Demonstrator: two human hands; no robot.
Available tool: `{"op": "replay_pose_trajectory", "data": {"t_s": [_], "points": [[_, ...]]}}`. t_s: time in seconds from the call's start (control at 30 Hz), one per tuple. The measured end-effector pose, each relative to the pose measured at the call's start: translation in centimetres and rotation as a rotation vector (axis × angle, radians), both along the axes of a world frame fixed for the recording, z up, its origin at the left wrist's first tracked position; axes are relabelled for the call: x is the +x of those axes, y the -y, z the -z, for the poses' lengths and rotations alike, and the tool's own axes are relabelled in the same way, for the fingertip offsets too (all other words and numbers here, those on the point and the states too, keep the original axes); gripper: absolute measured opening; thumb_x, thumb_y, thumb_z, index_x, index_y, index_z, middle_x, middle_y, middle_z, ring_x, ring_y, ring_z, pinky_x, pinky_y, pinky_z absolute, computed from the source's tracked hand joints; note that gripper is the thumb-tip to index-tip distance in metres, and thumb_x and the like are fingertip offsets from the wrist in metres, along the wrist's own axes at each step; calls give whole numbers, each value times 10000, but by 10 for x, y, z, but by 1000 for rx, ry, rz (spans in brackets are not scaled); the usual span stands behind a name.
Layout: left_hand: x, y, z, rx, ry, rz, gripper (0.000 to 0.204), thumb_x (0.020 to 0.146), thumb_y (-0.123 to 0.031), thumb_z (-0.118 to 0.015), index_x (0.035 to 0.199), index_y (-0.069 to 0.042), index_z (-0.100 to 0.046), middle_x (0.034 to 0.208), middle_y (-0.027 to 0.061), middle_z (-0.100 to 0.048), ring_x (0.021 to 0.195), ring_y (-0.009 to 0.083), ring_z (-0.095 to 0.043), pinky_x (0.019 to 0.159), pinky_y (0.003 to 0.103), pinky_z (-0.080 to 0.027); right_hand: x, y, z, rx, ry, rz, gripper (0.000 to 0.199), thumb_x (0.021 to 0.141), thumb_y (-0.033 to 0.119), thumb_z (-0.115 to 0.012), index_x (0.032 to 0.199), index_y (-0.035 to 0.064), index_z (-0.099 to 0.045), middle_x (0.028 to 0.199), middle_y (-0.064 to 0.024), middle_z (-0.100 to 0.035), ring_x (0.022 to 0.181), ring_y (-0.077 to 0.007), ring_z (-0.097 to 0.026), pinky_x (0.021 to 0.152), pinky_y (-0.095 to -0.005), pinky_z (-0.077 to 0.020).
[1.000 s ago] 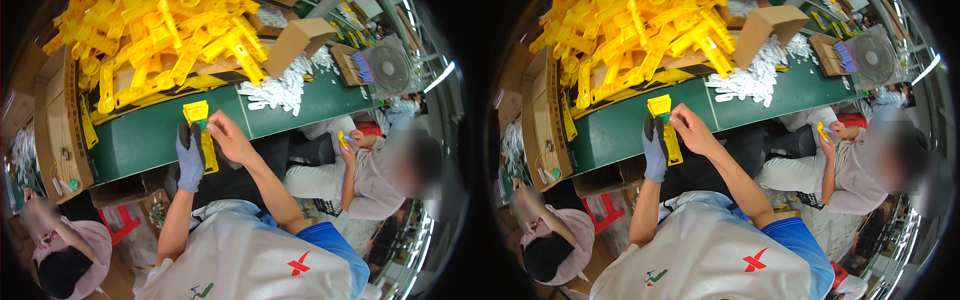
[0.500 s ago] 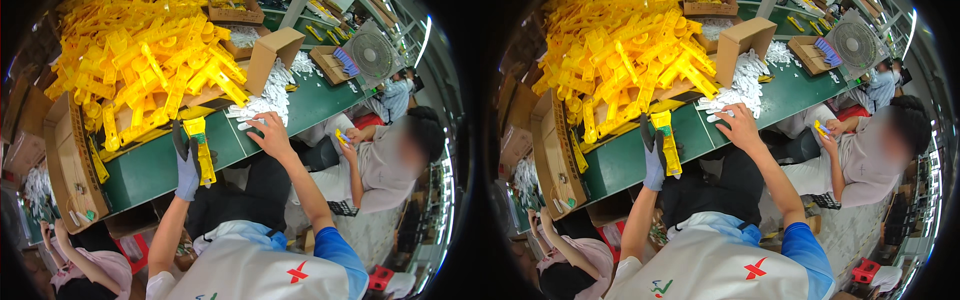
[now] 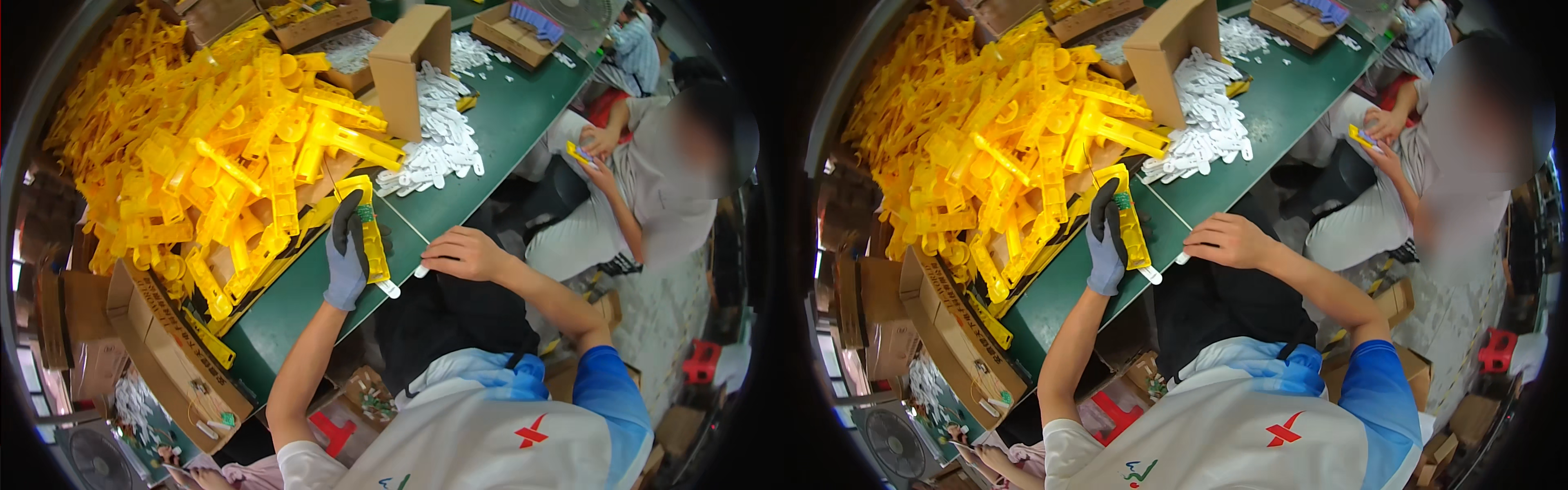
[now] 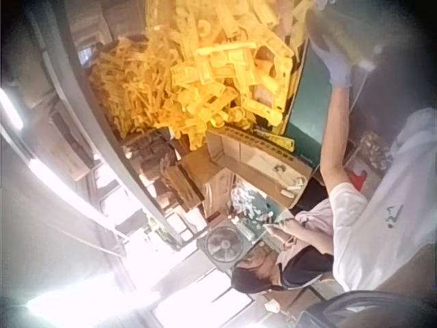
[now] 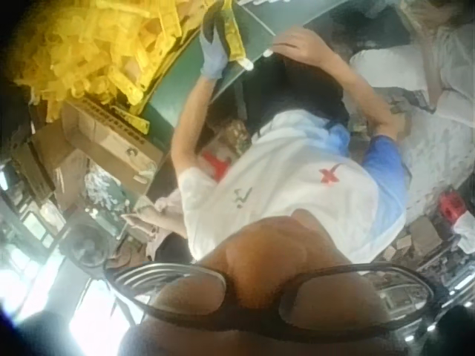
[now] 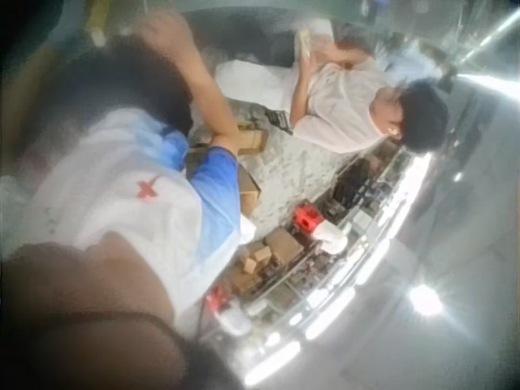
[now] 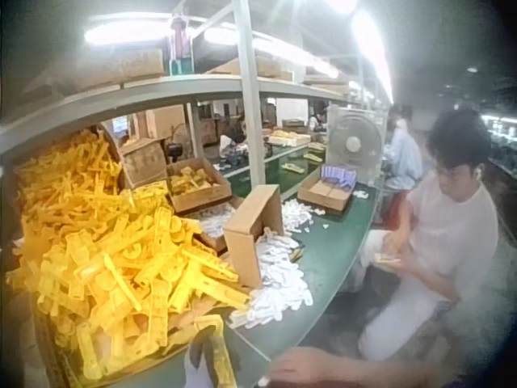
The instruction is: The recorder is assembling small handheld electronics, placing green circuit boards and battery contacts into yellow plastic housings.
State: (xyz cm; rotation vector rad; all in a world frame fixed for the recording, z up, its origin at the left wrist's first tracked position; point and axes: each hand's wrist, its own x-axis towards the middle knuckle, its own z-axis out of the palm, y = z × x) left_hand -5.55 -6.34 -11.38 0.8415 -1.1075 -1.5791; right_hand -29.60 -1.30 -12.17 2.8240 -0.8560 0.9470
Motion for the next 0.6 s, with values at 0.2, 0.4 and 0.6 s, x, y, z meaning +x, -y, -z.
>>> {"op": "replay_pose_trajectory", "data": {"t_s": [0.2,0.4,0.6], "points": [[5,0,11,-119,163,-28,319,1027,-152,-486,1335,-70,-489,1093,91,-577,881,157,-611,761,297,-518,42,16,-17,513,424,133,138,882,107,-698,1004,46,-724,811,-94,-677,693,-249,-654,615,-279,-502],[6,3,12,-175,176,-98,302,1010,-118,-476,1293,-25,-522,1127,85,-595,1000,136,-563,878,286,-465,67,29,-8,836,702,181,98,902,91,-688,932,2,-718,787,-64,-641,659,-127,-623,599,-240,-491],[7,2,23,-161,205,-85,298,1028,-178,-486,1297,-53,-520,1111,58,-580,968,106,-543,840,257,-464,69,35,-2,1062,922,161,108,917,91,-679,925,-17,-681,827,-5,-616,698,-57,-583,619,-203,-487]]}}
